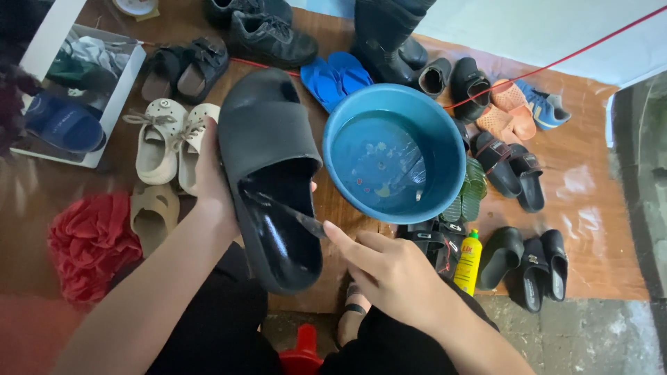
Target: Cleaning a black slide sandal using a toothbrush and a basin of soapy water.
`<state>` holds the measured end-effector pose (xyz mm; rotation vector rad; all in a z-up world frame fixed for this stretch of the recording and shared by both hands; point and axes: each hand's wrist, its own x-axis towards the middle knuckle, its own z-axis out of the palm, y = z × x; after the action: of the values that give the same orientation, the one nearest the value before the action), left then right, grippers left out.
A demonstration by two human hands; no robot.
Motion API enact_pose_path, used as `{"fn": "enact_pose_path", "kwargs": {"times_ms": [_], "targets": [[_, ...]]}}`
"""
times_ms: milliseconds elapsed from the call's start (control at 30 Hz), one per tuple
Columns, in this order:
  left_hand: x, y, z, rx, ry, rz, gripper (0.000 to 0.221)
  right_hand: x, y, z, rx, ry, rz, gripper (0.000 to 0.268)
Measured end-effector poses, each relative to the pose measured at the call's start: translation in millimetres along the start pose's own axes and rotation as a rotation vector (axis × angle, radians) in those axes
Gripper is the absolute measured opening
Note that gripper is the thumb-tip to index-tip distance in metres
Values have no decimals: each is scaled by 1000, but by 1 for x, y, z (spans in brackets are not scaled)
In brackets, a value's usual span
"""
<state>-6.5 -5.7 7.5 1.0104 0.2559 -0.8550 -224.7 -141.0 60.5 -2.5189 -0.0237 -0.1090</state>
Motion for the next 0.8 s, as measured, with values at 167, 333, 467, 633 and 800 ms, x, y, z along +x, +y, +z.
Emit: {"fn": "enact_pose_path", "kwargs": {"times_ms": [167, 333, 467, 633, 800], "targets": [[-18, -5, 24, -53, 126, -159, 88, 3, -6, 11, -202, 131, -60, 52], [-14, -22, 23, -46, 71, -118, 89, 6, -7, 16, -271, 157, -30, 59], [-16, -32, 26, -66, 25, -105, 87, 10, -2, 21, -356, 234, 11, 58], [-3, -51, 17, -91, 271, -75, 66, 9, 28, 45, -674, 477, 30, 41], [-28, -39, 42, -56, 244, -137, 74, 4, 23, 48, -878, 514, 109, 36]]}}
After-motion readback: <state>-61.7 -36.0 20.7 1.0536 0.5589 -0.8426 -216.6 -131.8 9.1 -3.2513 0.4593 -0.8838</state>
